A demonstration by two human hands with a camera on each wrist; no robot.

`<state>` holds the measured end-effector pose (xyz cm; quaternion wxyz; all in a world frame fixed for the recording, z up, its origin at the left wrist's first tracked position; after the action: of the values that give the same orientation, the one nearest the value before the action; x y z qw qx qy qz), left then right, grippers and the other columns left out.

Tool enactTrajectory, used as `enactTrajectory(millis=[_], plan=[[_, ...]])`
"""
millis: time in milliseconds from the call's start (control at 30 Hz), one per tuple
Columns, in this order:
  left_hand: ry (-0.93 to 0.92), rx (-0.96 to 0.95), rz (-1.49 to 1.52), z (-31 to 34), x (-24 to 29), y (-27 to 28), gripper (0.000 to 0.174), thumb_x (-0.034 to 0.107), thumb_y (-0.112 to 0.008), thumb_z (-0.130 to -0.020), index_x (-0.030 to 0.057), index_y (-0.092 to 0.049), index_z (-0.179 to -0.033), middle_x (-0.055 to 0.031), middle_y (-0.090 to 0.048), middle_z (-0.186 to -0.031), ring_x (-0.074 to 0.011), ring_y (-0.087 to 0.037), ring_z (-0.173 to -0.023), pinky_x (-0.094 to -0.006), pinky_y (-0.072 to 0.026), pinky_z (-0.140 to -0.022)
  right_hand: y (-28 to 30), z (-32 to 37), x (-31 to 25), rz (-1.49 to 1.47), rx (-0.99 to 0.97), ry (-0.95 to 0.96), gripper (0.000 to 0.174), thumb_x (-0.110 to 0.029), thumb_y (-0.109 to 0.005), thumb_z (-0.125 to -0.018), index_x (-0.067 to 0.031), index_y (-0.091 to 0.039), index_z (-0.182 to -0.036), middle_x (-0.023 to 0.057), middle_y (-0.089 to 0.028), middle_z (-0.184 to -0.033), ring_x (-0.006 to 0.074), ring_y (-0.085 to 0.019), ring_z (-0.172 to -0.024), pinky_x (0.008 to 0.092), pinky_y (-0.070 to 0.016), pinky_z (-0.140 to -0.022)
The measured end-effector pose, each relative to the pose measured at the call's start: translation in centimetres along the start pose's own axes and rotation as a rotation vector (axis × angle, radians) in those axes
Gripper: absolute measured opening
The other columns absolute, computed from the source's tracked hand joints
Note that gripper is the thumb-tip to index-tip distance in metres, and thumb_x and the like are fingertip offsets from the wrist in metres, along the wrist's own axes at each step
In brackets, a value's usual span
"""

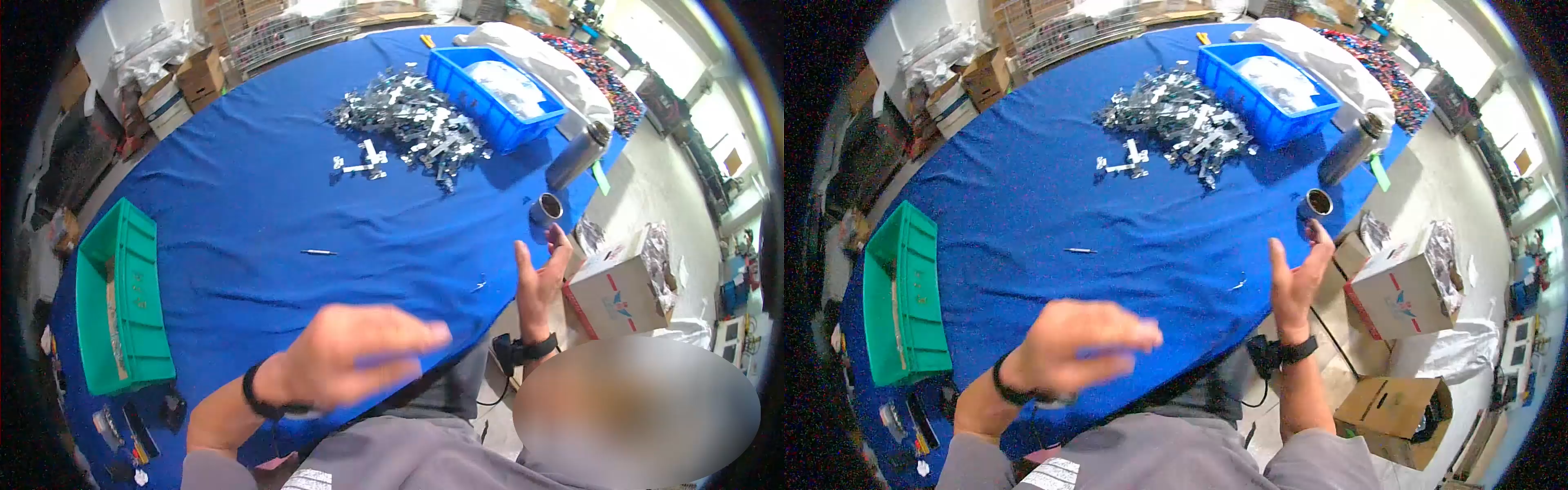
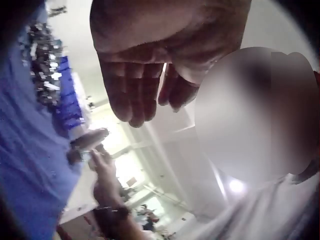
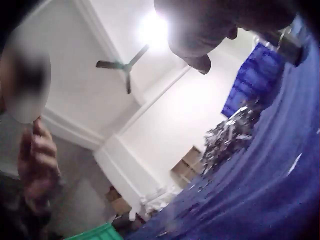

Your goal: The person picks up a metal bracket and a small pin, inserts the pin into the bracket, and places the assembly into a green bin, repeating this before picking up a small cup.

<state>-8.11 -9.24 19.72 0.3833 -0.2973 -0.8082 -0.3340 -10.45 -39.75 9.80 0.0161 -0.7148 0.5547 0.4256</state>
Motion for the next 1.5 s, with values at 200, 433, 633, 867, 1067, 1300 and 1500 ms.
enactTrajectory(millis=[200,433,633,867,1067,1300,1500], plan=[[0.596,0.247,0.411,0.9,-17.7,-1.2,0.031,0.013,-0.060,-0.097,-0.0021,-0.062,-0.125,-0.0110,-0.071,-0.105,-0.0139,-0.067,-0.084,-0.0280,-0.0559,-0.071,0.6,-3.8,12.4,0.194,-0.037,-0.235,0.086,-0.031,-0.079,-0.080,0.0113,-0.035,-0.140,0.0258,-0.047,-0.135,0.0367,-0.046,-0.127,0.0427,-0.0355,-0.109],[0.637,0.378,0.236,3.0,-21.4,-0.9,0.031,0.015,-0.062,-0.097,-0.0021,-0.063,-0.123,-0.0108,-0.070,-0.102,-0.0120,-0.066,-0.082,-0.0249,-0.0553,-0.069,-2.1,-6.5,15.7,0.132,-0.114,-0.192,0.091,-0.032,-0.082,-0.076,0.0111,-0.033,-0.140,0.0270,-0.054,-0.129,0.0367,-0.052,-0.123,0.0397,-0.0397,-0.106],[0.603,0.422,0.218,2.7,-21.4,-1.1,0.030,0.013,-0.069,-0.091,-0.0012,-0.067,-0.117,-0.0047,-0.070,-0.090,-0.0080,-0.064,-0.075,-0.0237,-0.0546,-0.065,-3.1,-6.1,15.8,0.123,-0.107,-0.261,0.083,-0.028,-0.083,-0.075,0.0054,-0.037,-0.136,0.0231,-0.060,-0.121,0.0355,-0.059,-0.114,0.0404,-0.0447,-0.099],[0.583,0.463,0.182,2.8,-21.3,-1.1,0.030,0.015,-0.070,-0.091,-0.0020,-0.068,-0.116,-0.0059,-0.071,-0.088,-0.0077,-0.064,-0.072,-0.0242,-0.0544,-0.065,-3.2,-6.5,15.4,0.096,-0.140,-0.239,0.066,-0.026,-0.082,-0.077,0.0012,-0.046,-0.125,0.0181,-0.064,-0.112,0.0317,-0.064,-0.104,0.0394,-0.0485,-0.092],[0.598,0.460,0.184,2.9,-21.6,-1.1,0.031,0.016,-0.069,-0.092,-0.0018,-0.067,-0.117,-0.0056,-0.071,-0.088,-0.0083,-0.064,-0.073,-0.0240,-0.0541,-0.065,-2.4,-6.6,14.0,0.024,-0.102,-0.133,0.063,-0.018,-0.082,-0.074,0.0003,-0.048,-0.124,0.0152,-0.063,-0.111,0.0289,-0.062,-0.105,0.0381,-0.0477,-0.094],[0.589,0.438,0.164,3.0,-21.6,-1.2,0.028,0.015,-0.066,-0.094,-0.0007,-0.067,-0.117,-0.0056,-0.070,-0.090,-0.0087,-0.065,-0.076,-0.0236,-0.0543,-0.066,-0.2,-5.6,4.8,-0.127,-0.174,-0.049,0.064,-0.011,-0.083,-0.072,-0.0004,-0.050,-0.125,0.0116,-0.064,-0.112,0.0221,-0.063,-0.104,0.0339,-0.0488,-0.093],[0.601,0.440,0.190,3.0,-21.8,-1.2,0.027,0.015,-0.065,-0.094,-0.0001,-0.068,-0.117,-0.0072,-0.072,-0.094,-0.0098,-0.066,-0.077,-0.0239,-0.0550,-0.067,2.6,-3.8,-6.9,-0.250,-0.330,0.030,0.062,-0.011,-0.083,-0.071,-0.0003,-0.051,-0.124,0.0111,-0.065,-0.113,0.0199,-0.063,-0.106,0.0334,-0.0488,-0.094]])
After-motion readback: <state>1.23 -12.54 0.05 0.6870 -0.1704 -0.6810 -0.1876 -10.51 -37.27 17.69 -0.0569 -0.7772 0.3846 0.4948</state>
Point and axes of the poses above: each hand's wrist, its own z-axis away from the middle knuckle, its own y-axis out of the back of the hand, x = y × z, the point moved 5 cm from there along -z, towards the middle knuckle
